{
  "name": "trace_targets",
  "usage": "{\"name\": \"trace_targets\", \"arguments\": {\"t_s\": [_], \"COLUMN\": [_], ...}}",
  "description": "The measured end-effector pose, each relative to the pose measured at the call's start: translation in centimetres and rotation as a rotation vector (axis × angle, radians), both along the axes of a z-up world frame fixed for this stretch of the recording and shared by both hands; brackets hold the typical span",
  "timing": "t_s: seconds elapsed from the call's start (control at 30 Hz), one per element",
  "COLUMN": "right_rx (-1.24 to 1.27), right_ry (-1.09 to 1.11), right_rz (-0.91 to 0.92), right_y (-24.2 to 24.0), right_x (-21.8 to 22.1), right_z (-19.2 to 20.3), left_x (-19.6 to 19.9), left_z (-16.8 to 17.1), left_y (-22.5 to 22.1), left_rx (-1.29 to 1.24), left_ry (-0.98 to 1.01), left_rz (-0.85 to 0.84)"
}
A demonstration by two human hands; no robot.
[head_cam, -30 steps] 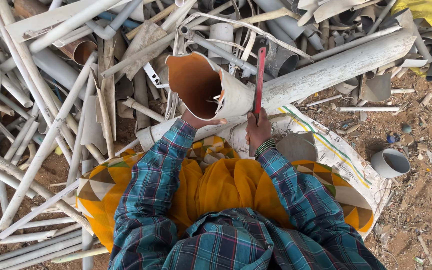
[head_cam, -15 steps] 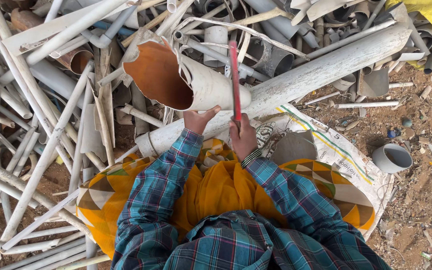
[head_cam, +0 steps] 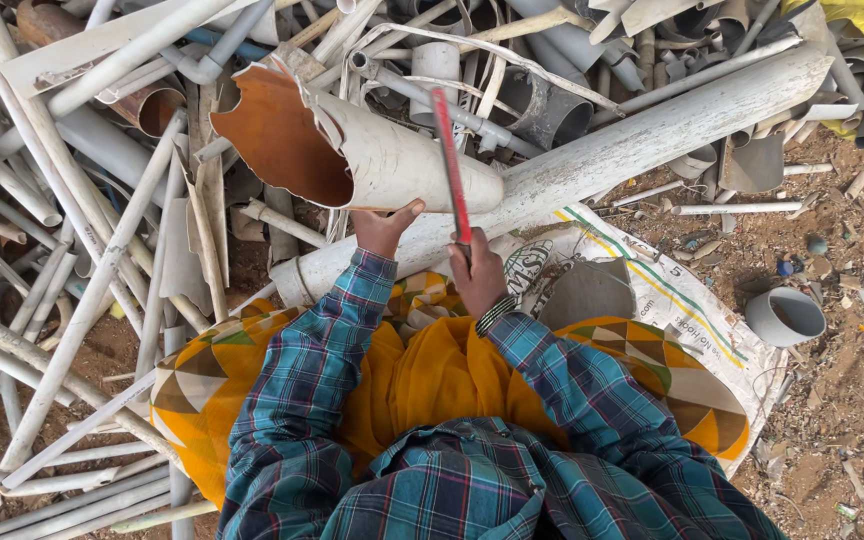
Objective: The person is using a saw to cut through white plastic pipes while sitting on a pile of discarded conduits, rotating and repositioning the pipes by hand.
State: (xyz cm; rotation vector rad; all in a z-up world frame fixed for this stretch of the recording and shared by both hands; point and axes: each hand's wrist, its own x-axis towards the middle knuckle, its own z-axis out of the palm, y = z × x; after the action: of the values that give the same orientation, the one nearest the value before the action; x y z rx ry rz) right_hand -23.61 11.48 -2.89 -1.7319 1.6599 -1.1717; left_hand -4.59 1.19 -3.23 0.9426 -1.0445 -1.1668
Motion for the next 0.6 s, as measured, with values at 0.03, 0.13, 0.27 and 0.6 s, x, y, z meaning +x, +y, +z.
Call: {"name": "trace_targets", "arguments": {"t_s": [0.03, 0.13, 0.27, 0.6], "right_rx": [0.067, 0.665, 0.402, 0.526], "right_ry": [-0.032, -0.428, -0.398, -0.640], "right_rz": [-0.040, -0.309, -0.169, -0.204], "right_y": [-0.1, 0.0, -0.5, 0.0], "right_x": [0.0, -0.6, -0.6, -0.6], "right_z": [0.1, 1.1, 3.3, 3.7], "left_x": [0.0, -0.6, -1.7, -2.8], "left_z": [0.1, 0.4, 1.2, 5.2], "left_y": [0.0, 0.6, 1.0, 1.9], "left_rx": [-0.019, 0.075, 0.078, -0.085], "left_ry": [-0.013, -0.092, -0.051, -0.167], "left_rz": [0.002, 0.013, -0.101, 0.003]}}
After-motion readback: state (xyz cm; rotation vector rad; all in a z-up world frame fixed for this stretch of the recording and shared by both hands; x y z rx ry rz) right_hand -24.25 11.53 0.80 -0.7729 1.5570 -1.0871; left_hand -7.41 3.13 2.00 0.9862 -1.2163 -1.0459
